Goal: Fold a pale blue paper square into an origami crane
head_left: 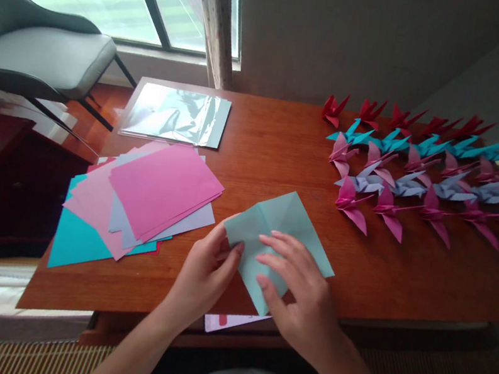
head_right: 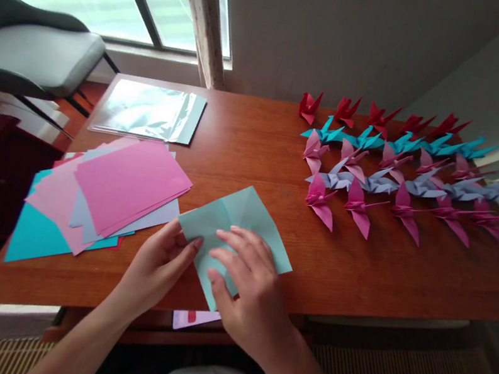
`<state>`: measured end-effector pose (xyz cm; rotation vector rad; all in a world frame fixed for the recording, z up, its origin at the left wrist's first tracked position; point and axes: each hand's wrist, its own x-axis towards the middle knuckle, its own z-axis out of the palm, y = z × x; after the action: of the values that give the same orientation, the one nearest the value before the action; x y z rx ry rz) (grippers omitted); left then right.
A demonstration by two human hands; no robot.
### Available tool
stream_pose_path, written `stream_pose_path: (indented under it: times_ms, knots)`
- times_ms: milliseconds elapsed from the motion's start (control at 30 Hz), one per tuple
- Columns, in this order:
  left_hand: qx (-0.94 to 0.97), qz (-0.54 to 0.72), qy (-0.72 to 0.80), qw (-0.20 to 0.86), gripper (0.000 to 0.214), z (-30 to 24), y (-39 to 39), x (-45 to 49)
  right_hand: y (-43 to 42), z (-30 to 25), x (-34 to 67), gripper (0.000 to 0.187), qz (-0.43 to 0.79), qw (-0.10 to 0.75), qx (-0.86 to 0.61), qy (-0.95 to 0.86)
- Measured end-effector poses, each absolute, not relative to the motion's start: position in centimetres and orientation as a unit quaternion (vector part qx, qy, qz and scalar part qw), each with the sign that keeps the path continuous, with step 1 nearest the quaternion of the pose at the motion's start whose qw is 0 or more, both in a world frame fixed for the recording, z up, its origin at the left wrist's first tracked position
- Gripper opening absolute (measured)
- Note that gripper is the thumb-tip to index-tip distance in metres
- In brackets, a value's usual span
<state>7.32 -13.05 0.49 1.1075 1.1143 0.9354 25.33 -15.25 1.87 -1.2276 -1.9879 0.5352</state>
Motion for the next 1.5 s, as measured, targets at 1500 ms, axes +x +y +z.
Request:
stream_pose_path:
  times_ms: [1500]
  knots:
    - [0.393,0.392,0.458,0.695,0.027,1.4,-11.5,6.0,-12.8,0.6,28.9,0.027,0.637,0.463,-0.547,-0.284]
